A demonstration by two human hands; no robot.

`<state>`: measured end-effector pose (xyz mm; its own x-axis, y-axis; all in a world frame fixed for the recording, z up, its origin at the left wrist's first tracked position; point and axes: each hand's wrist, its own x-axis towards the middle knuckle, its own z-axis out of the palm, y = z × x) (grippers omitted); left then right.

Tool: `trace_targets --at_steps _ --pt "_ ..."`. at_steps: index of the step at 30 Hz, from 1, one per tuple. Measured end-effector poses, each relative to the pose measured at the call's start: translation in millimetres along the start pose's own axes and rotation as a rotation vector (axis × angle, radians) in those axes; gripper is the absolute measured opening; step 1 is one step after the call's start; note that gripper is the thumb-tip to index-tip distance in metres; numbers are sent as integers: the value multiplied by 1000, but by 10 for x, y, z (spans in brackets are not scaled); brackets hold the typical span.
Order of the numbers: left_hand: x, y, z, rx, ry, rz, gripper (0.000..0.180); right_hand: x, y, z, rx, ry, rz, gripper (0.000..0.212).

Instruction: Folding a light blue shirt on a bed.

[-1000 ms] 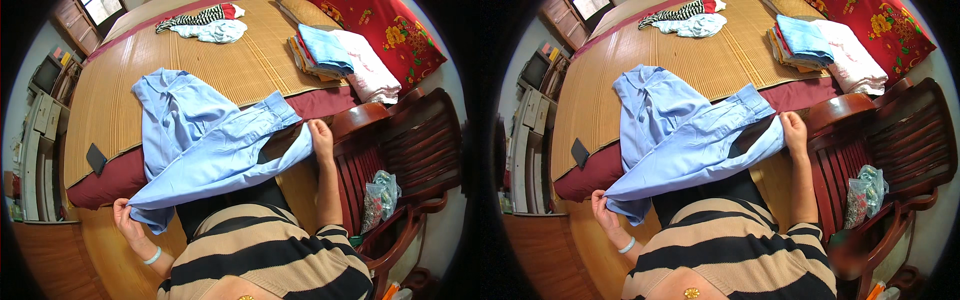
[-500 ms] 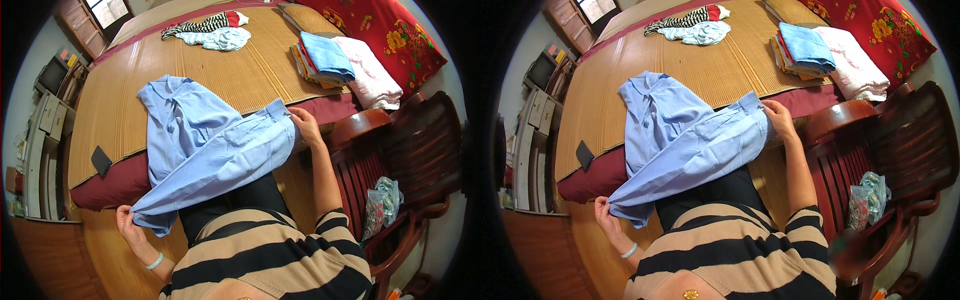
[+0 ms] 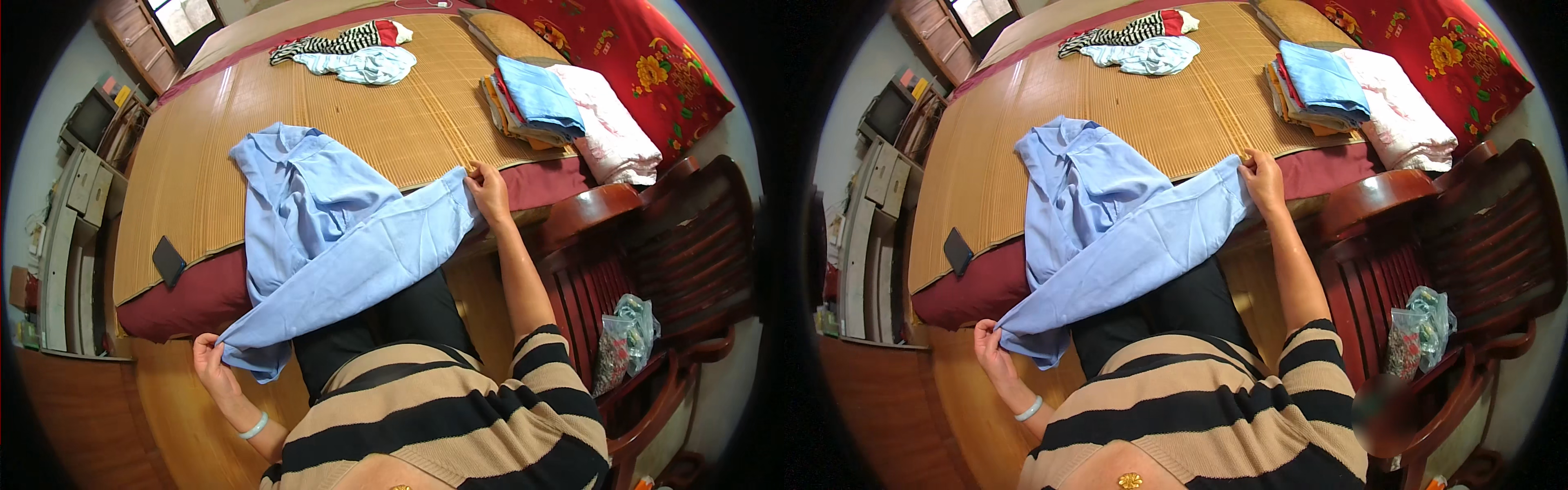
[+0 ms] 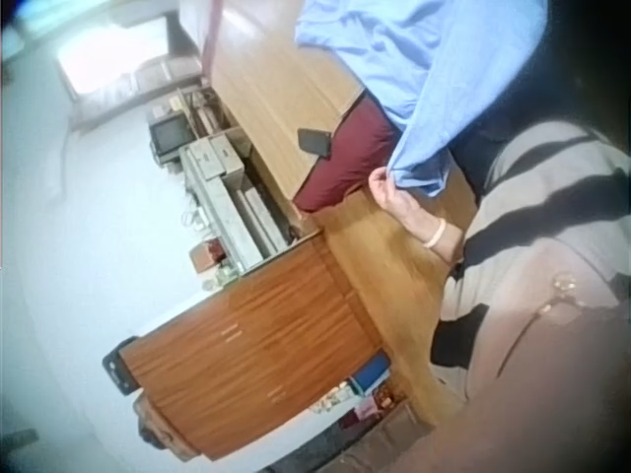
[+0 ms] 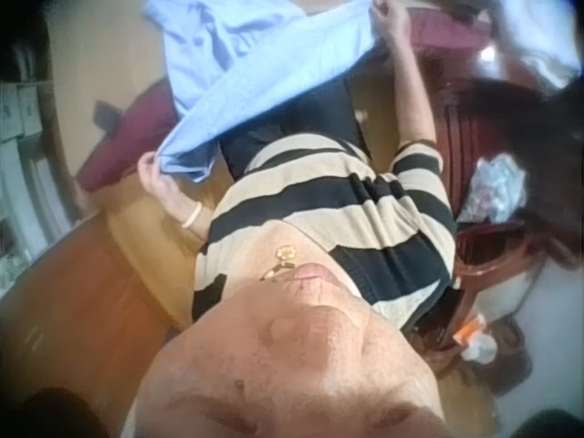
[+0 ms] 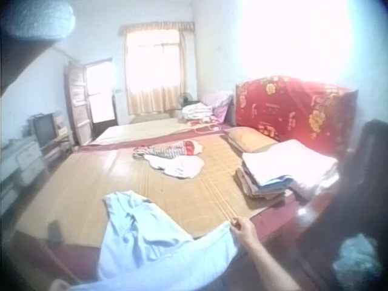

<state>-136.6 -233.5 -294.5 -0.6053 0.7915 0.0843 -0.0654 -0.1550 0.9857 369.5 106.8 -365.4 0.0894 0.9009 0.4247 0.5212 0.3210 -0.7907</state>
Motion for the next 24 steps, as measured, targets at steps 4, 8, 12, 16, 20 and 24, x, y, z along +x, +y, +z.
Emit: trace_targets --at_steps 4,8,12,16,20,24 --pt "-62 66 32 44 26 -23 17 -45 -136 65 -136 50 -17 28" --pt "-18 88 114 49 23 2 17 48 -77 11 -106 1 22 21" --pt "-16 101 95 57 -1 22 17 118 -140 -76 39 53 55 20" --pt "0 129 141 65 -10 38 17 266 -64 -195 203 103 12 18" --pt "-19 213 215 74 -19 63 18 380 -242 -269 85 197 -190 16" --pt "-92 334 156 92 -85 89 20 355 -753 -445 -130 412 -396 12"
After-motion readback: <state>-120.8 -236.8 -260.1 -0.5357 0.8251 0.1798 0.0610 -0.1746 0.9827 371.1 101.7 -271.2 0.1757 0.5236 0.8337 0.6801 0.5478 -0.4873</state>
